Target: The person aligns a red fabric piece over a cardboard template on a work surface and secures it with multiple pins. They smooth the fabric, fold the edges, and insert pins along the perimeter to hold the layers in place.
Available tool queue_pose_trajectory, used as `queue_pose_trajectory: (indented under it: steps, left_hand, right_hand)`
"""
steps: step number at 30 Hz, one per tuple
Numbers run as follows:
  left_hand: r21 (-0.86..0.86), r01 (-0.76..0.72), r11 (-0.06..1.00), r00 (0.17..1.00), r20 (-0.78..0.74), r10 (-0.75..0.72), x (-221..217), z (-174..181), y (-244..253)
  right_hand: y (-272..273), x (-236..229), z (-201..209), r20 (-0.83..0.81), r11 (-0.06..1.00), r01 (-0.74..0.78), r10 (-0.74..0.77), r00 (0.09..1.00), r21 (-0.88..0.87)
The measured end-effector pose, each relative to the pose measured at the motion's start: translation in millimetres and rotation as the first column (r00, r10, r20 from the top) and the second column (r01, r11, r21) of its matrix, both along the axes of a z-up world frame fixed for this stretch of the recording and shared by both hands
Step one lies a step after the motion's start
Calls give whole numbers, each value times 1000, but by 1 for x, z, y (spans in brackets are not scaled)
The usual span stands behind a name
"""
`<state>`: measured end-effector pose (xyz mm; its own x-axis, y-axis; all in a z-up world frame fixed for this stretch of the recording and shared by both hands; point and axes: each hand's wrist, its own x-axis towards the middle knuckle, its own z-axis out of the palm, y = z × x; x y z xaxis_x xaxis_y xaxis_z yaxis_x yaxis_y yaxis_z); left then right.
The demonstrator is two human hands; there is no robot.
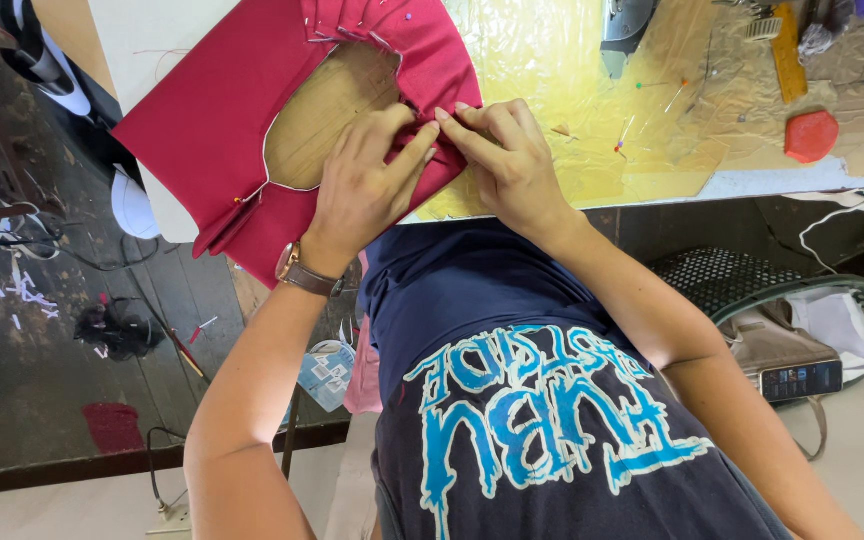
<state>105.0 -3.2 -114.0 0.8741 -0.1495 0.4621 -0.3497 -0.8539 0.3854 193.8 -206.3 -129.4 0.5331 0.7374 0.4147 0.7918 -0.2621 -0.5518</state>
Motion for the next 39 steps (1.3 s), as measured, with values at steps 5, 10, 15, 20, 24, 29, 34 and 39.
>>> queue_pose_trajectory:
  steps: [5,10,15,20,24,29,34,39]
  left_hand:
    - [-87,-75,993,994,-89,67,2,-3,4]
    - [-182,-78,980,992,-107,59,5,-5,6]
    - [-200,-89,976,991,-113,67,5,-2,6]
    - [-285,-36,958,998,-57,21,5,1,7]
    - [-166,-58,984,996,-83,44,3,-3,8]
    - [-134,-74,988,991,-122,57,4,-4,6]
    - [-166,-79,983,991,-123,59,5,-4,5]
    - [-149,-91,985,987,-146,69,4,-12,5]
  right_hand:
    - [-2,7,2,-8,1000,-14,14,1000,-13]
    - [6,35,29,-113,985,-162,168,979,56]
    - [10,61,22,-91,971,-235,239,967,51]
    - [15,66,15,-99,965,-253,259,961,69]
    - [20,69,6,-138,974,-222,227,964,54]
    - [27,69,4,101,973,-226,220,970,52]
    - [27,67,5,240,977,-205,187,953,55]
    - [21,67,7,178,965,-263,258,950,6]
